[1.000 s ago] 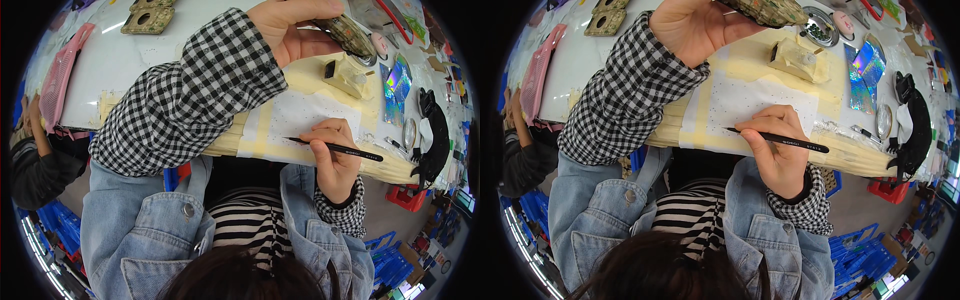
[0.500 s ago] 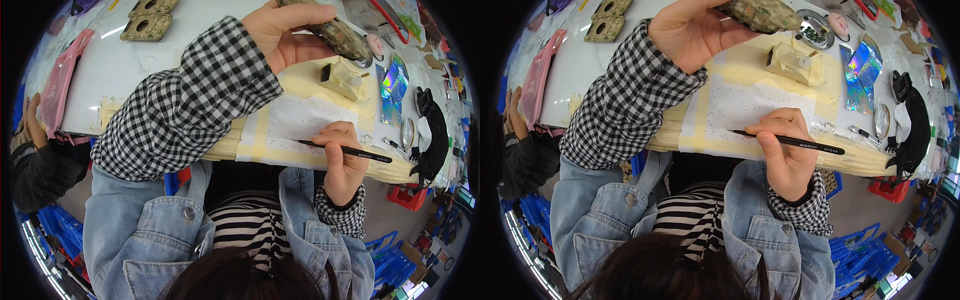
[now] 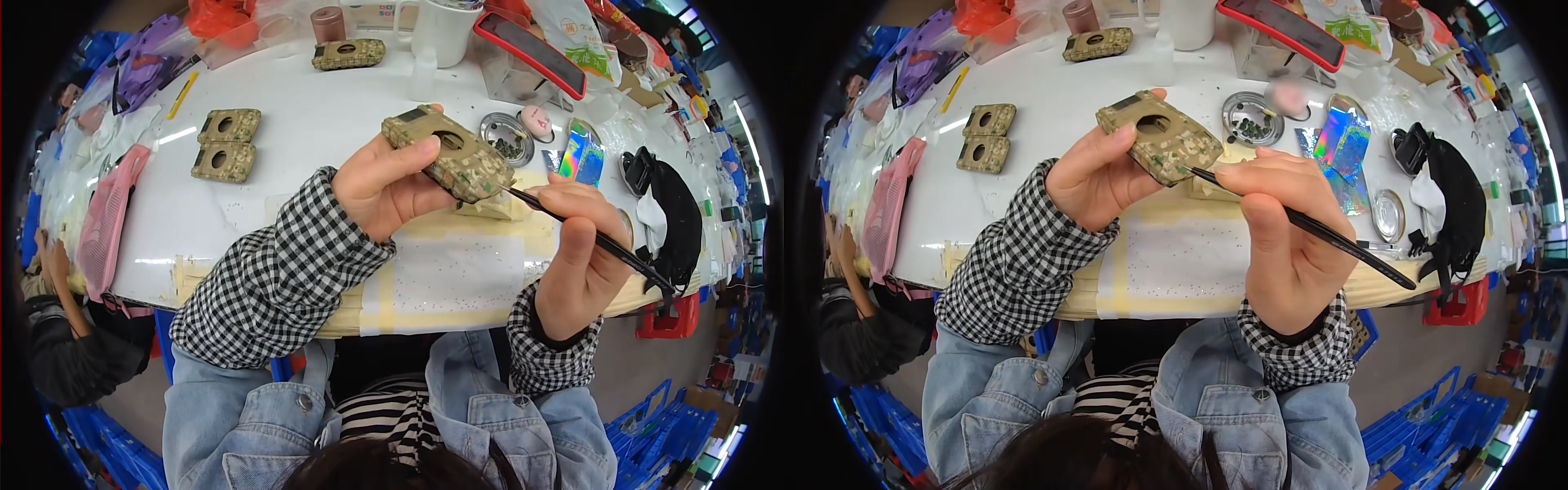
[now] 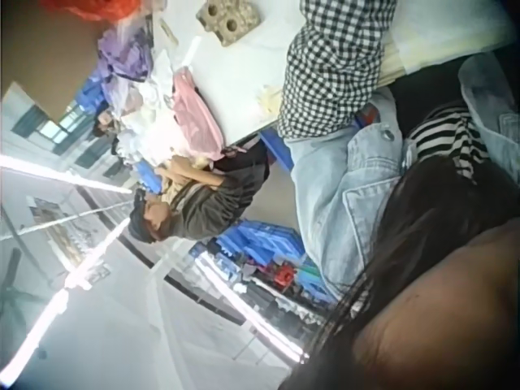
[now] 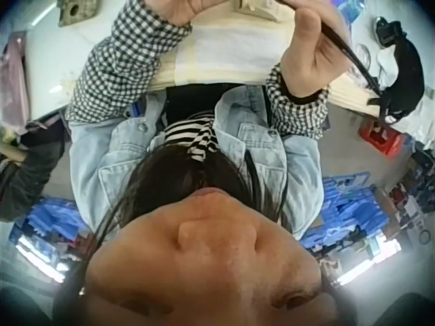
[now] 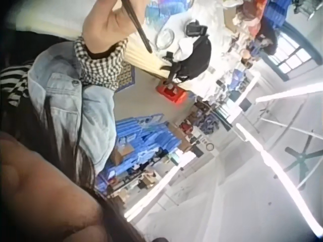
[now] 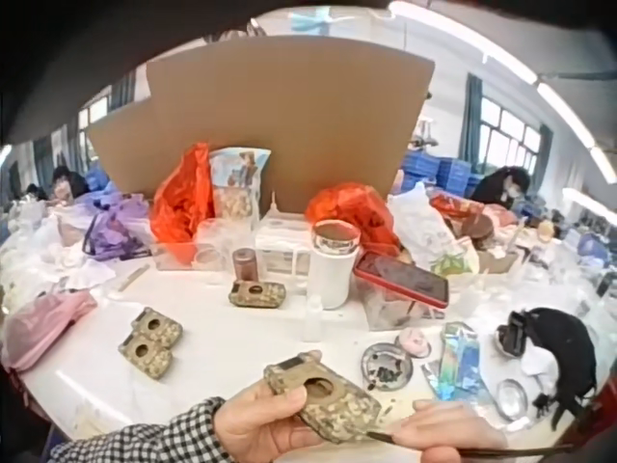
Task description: Detailing and painting toy tank turrets using a paintbrush and tweezers at a workstation.
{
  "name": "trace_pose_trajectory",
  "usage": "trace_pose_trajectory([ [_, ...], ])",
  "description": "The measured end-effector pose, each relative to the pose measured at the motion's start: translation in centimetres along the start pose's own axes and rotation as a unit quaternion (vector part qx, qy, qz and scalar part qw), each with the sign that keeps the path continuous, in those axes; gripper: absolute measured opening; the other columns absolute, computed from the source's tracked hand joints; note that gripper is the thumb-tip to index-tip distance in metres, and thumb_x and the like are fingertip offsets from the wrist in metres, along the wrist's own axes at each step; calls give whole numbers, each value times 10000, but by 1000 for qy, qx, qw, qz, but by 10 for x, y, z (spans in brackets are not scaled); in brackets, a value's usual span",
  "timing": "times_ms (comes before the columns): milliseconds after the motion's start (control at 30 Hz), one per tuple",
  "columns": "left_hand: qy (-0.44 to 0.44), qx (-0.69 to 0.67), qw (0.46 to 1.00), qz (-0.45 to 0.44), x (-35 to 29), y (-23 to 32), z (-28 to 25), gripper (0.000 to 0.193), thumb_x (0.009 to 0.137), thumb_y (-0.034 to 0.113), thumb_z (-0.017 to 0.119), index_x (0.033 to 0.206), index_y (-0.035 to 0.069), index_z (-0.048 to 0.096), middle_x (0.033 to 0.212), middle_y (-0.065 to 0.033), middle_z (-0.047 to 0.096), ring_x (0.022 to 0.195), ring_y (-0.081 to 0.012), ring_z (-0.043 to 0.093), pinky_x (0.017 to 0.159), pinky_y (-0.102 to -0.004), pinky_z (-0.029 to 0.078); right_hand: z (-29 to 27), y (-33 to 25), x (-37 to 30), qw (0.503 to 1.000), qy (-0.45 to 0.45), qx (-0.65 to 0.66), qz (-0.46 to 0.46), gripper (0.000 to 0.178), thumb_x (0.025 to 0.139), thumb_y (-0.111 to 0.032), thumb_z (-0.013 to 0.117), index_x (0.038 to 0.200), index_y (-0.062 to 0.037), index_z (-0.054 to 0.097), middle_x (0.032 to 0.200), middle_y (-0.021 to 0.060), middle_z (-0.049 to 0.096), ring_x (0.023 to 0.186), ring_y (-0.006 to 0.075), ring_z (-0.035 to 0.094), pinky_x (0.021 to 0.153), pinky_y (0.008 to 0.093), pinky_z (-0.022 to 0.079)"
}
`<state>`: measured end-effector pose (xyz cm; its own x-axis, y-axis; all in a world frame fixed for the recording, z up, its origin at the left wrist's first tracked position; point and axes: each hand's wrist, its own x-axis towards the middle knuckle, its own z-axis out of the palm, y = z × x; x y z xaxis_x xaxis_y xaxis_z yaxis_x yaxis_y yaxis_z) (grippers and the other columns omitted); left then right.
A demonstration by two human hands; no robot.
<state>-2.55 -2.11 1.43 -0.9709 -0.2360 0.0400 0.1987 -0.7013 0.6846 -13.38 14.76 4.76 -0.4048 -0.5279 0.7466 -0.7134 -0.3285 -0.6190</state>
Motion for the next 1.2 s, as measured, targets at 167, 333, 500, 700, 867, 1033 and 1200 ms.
trace_pose_trajectory([
  [167,-4,-2,1000,-2,-1,-1,3,485,938,182,402,1368,48,223,1280,-146,434,1178,-244,470,984,-379,426,8,4,2,1000,-16,15,22,120,878,-87,546,916,5,613,898,93,657,864,202,598,920,416,414],
  [333,8,-8,1000,-2,-2,0,4,486,921,176,446,1344,52,240,1254,-146,443,1150,-252,489,963,-392,441,10,6,0,998,-16,35,45,124,879,-90,553,924,7,615,894,94,657,845,183,595,928,416,421],
  [500,16,-31,999,7,-1,0,4,499,886,164,538,1291,43,274,1191,-155,476,1087,-273,537,914,-421,478,11,4,-1,998,-11,30,61,130,878,-100,561,919,10,616,886,94,657,839,171,594,927,415,425],
  [700,17,-30,999,8,0,0,4,503,880,157,546,1284,32,274,1176,-165,483,1072,-276,547,902,-413,489,12,6,0,998,-14,27,46,122,874,-93,566,917,8,618,880,90,657,831,166,594,927,421,426],
  [867,24,-22,999,8,-1,0,4,506,878,155,549,1281,21,274,1165,-165,490,1058,-274,556,892,-401,499,12,5,0,998,-25,12,51,120,873,-93,567,915,6,620,878,85,658,825,163,596,929,427,423],
  [1033,23,-25,999,11,0,-1,3,512,874,156,554,1279,15,275,1163,-166,490,1058,-274,555,896,-405,497,13,6,0,998,-17,13,51,121,873,-96,567,915,3,624,874,82,659,819,162,596,932,430,419],
  [1200,22,24,999,0,-2,0,5,486,937,191,415,1361,45,228,1262,-158,441,1157,-242,488,977,-369,437,12,6,1,999,-30,0,45,127,875,-103,567,920,2,624,876,82,660,821,163,597,931,429,419],
])
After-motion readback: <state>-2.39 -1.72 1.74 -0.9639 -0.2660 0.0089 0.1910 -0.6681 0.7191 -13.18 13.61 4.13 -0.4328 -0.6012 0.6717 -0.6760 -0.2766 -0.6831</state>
